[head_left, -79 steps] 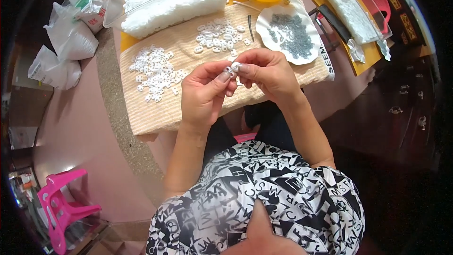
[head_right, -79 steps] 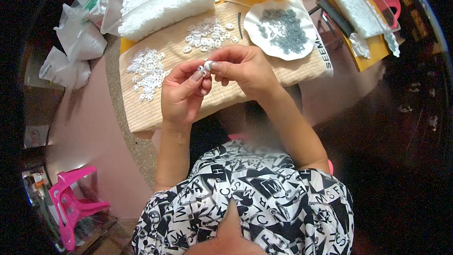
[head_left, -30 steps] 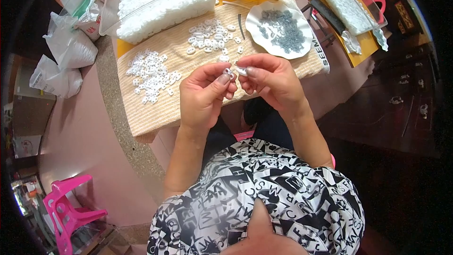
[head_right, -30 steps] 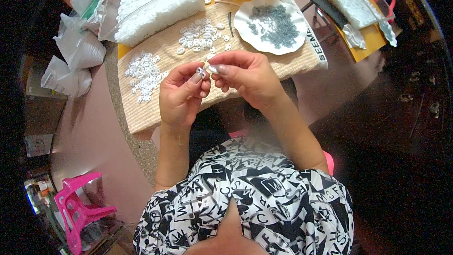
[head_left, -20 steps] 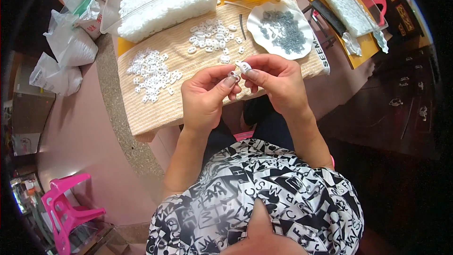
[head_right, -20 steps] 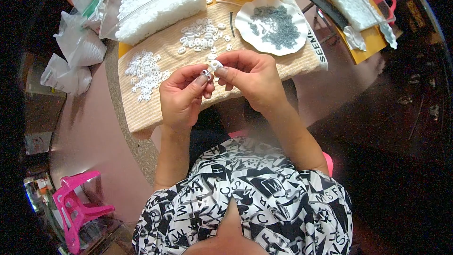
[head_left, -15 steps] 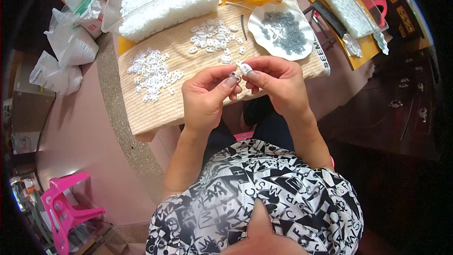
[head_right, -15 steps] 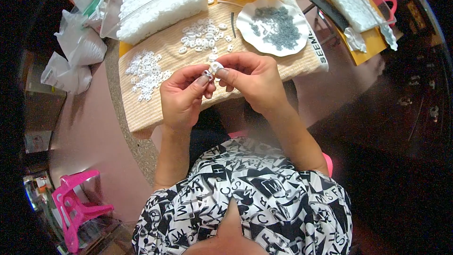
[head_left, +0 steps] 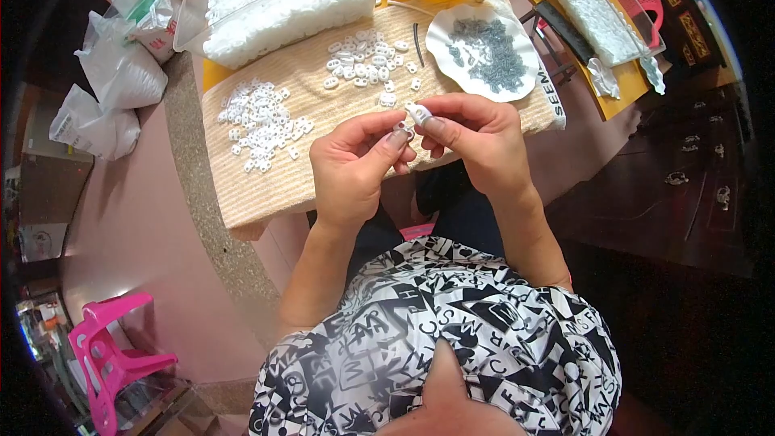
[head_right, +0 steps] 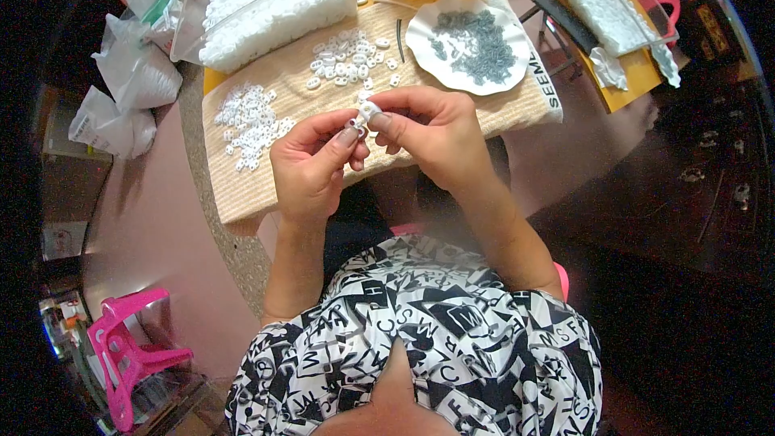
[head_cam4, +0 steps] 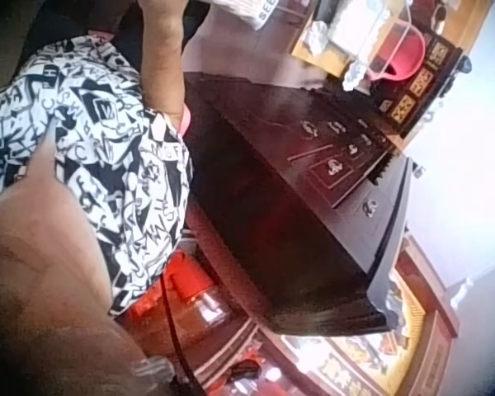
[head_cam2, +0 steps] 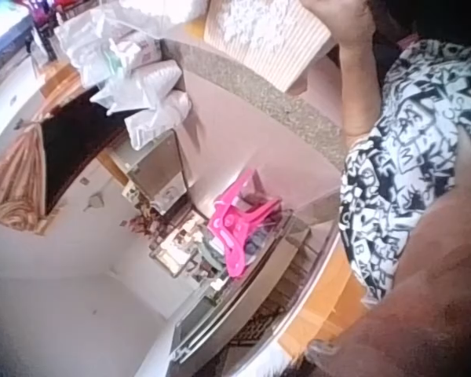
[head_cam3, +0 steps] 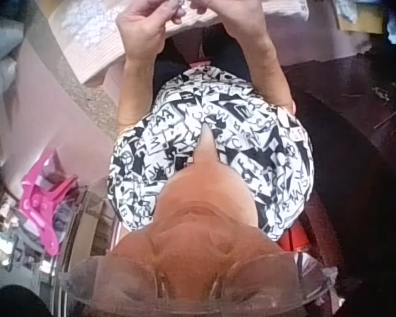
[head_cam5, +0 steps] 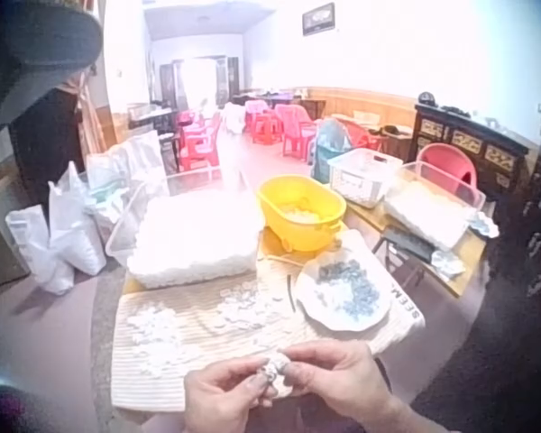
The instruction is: Assembling small white plastic parts by inserting metal pins into them.
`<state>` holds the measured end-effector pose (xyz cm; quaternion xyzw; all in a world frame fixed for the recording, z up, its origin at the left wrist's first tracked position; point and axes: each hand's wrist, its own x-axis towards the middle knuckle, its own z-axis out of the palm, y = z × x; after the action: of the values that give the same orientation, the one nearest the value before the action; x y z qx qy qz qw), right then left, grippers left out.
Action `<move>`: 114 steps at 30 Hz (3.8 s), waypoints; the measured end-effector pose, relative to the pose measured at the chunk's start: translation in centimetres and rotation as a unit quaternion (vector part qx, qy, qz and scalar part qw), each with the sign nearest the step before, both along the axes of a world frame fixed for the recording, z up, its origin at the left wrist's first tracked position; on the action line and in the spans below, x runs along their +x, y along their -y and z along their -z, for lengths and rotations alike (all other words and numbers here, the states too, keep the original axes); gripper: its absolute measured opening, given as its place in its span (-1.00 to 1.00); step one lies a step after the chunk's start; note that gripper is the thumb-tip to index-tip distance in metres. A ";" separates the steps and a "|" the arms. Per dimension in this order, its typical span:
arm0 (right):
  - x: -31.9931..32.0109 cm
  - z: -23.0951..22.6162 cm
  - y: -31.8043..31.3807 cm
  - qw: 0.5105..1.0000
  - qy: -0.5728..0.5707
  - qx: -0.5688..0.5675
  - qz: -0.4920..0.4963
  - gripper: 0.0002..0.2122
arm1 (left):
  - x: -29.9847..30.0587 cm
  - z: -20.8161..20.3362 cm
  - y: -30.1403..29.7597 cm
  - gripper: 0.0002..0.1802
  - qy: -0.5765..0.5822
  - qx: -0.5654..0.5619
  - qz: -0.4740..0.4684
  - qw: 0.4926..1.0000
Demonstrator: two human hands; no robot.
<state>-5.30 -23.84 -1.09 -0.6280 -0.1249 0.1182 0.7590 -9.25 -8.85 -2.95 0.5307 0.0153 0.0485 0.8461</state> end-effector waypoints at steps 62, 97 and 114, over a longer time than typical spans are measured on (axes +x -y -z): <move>-0.5 -0.7 -0.2 0.996 -0.086 0.031 -0.024 -0.87 | 0.3 0.9 -0.4 -0.74 0.135 0.063 -0.014 0.989; -0.9 -0.2 -1.4 0.993 -0.078 0.088 -0.034 -0.87 | 1.8 2.4 -0.8 -0.73 0.308 0.130 -0.036 0.942; -0.6 -0.5 -1.4 0.998 -0.018 0.008 -0.054 -0.84 | 1.8 3.1 -1.4 -0.70 0.277 0.053 0.000 0.959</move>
<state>-5.90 -22.41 -0.58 -0.6120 -0.1453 0.1693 0.7587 -7.45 -7.50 -6.06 0.5407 -0.2222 0.1942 0.7877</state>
